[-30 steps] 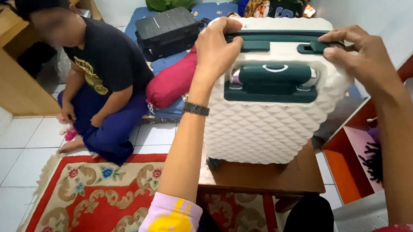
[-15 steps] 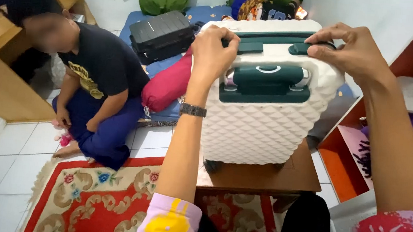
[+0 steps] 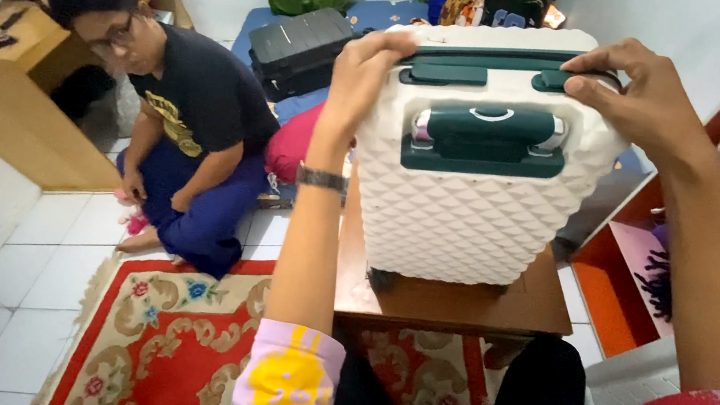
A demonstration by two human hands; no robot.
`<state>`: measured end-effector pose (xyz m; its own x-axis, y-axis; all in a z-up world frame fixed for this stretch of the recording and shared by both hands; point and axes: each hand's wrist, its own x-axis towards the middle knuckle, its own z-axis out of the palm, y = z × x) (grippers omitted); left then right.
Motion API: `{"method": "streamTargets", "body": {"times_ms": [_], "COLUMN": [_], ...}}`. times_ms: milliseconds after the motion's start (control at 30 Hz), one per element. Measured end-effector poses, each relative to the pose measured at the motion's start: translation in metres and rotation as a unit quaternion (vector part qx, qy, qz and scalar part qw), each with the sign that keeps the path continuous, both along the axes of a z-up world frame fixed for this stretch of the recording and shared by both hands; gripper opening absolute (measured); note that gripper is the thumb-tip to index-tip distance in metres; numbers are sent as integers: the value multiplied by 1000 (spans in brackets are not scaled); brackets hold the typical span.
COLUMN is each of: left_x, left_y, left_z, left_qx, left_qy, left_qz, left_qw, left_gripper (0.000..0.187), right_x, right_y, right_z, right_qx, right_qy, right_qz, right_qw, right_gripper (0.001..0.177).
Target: The person inspects a suitcase on a table and then zips it closed.
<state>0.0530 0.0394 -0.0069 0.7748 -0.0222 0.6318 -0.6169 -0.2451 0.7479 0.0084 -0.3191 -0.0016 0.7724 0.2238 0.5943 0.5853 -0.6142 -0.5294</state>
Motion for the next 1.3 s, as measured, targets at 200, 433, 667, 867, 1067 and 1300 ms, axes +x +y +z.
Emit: {"method": "streamTargets", "body": {"times_ms": [200, 433, 667, 867, 1067, 1300], "left_x": [-27, -39, -48, -49, -60, -59], "left_y": [-19, -23, -21, -19, -21, -29], "left_z": [-17, -14, -10, -13, -19, -46], "left_qx": [-13, -1, 25, 51, 158, 298], "left_qy": [-124, -167, -182, -170, -180, -235], "left_qz": [188, 85, 37, 51, 165, 299], "left_qw": [974, 982, 982, 983, 957, 875], "left_gripper": [23, 24, 29, 28, 21, 44], "right_x": [-8, 3, 8, 7, 19, -6], "right_y": [7, -2, -8, -9, -5, 34], "right_z": [5, -4, -7, -2, -24, -37], "right_qx": [12, 40, 8, -20, -116, -192], "right_qy": [13, 7, 5, -25, -118, -311], "right_qz": [1, 24, 17, 28, -2, -151], "right_qw": [1000, 999, 1000, 999, 986, 919], "right_gripper": [32, 37, 39, 32, 20, 25]}}
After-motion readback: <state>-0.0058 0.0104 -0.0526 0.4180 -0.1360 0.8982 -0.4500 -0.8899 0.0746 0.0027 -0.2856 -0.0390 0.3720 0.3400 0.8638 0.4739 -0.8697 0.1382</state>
